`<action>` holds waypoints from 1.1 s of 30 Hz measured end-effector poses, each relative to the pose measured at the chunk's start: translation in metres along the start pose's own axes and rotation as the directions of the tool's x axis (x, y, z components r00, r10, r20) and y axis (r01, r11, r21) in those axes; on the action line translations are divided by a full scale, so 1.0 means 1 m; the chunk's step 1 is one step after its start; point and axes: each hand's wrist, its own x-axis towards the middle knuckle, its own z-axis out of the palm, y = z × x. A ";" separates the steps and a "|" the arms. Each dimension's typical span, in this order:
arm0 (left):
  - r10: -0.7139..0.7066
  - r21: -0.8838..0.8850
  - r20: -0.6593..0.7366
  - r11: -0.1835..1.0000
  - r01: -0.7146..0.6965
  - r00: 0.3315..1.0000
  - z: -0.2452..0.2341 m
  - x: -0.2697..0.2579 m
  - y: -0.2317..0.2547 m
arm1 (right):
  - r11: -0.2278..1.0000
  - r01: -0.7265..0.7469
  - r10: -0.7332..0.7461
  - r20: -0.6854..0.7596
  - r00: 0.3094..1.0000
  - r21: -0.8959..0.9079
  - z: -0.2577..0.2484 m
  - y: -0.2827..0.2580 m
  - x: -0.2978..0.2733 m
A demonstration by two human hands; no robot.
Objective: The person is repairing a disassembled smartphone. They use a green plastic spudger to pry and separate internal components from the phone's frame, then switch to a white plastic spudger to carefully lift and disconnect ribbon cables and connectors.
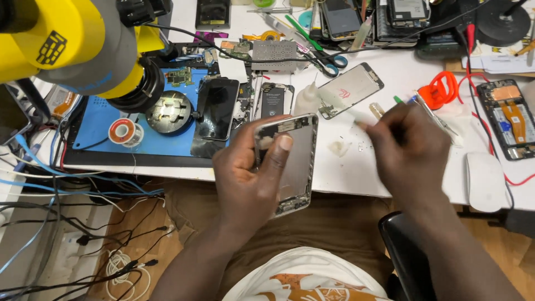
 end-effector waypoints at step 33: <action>0.022 -0.216 -0.349 0.971 -0.104 0.937 -0.014 0.013 -0.019 | 0.937 -0.051 -0.039 0.251 0.967 0.344 0.020 -0.023 -0.032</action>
